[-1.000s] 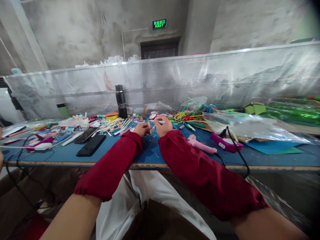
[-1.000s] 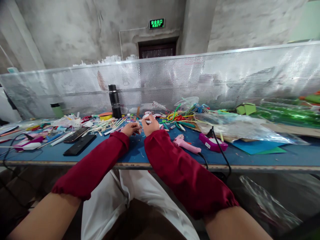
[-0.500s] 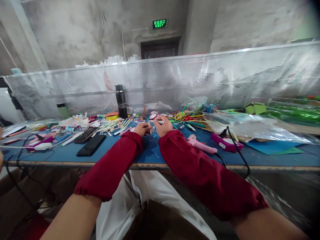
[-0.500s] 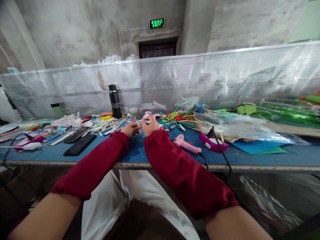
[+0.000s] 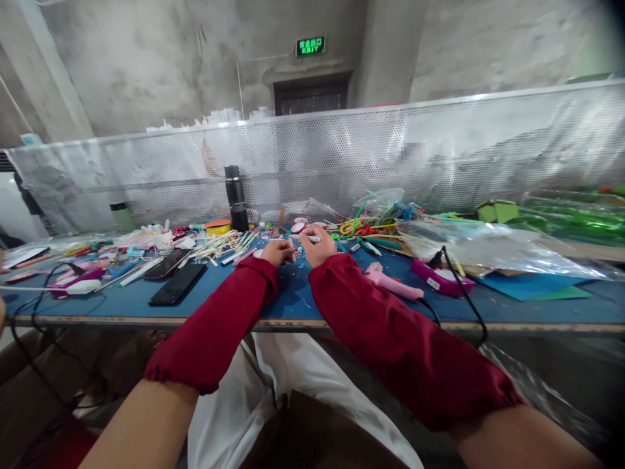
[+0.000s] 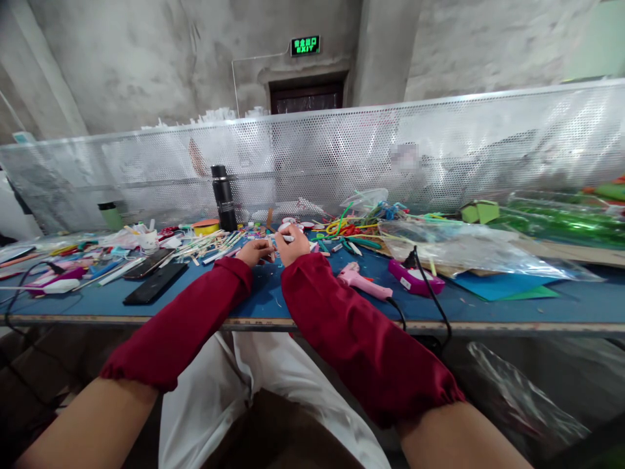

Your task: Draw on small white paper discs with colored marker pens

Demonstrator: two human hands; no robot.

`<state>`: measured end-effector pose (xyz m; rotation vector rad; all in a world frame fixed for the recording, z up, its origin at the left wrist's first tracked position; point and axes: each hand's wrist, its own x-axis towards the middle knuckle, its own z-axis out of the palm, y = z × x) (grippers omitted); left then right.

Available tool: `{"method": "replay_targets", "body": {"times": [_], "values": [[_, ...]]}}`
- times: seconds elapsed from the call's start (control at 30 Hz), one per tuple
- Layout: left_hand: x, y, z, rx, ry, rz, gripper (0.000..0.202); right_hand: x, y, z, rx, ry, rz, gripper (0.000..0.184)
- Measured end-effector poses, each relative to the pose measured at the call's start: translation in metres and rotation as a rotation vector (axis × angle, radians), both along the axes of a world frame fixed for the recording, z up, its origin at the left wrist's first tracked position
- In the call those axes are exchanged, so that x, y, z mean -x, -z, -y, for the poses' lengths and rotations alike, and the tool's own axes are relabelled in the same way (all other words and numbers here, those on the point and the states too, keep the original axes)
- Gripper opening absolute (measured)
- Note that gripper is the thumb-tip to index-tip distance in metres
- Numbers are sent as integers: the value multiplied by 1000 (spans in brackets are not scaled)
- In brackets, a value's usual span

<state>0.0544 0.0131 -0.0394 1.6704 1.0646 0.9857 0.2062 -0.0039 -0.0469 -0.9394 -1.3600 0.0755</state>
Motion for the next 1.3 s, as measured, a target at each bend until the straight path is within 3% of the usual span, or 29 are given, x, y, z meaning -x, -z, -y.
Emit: {"method": "replay_targets", "body": {"times": [0.27,0.47,0.9,1.3], "values": [[1,3,-4,-25,8,-11,23,0,-1,3,55,58,30,15],[1,2,-1,-6,-5,-4,14,0,-3,5,51,63,29,16],[2,3,-2,-4,11,-2,21,0,-3,6,47,60,37,16],[2,3,-4,4,6,14,13,0,-3,3,13,40,15,17]]}}
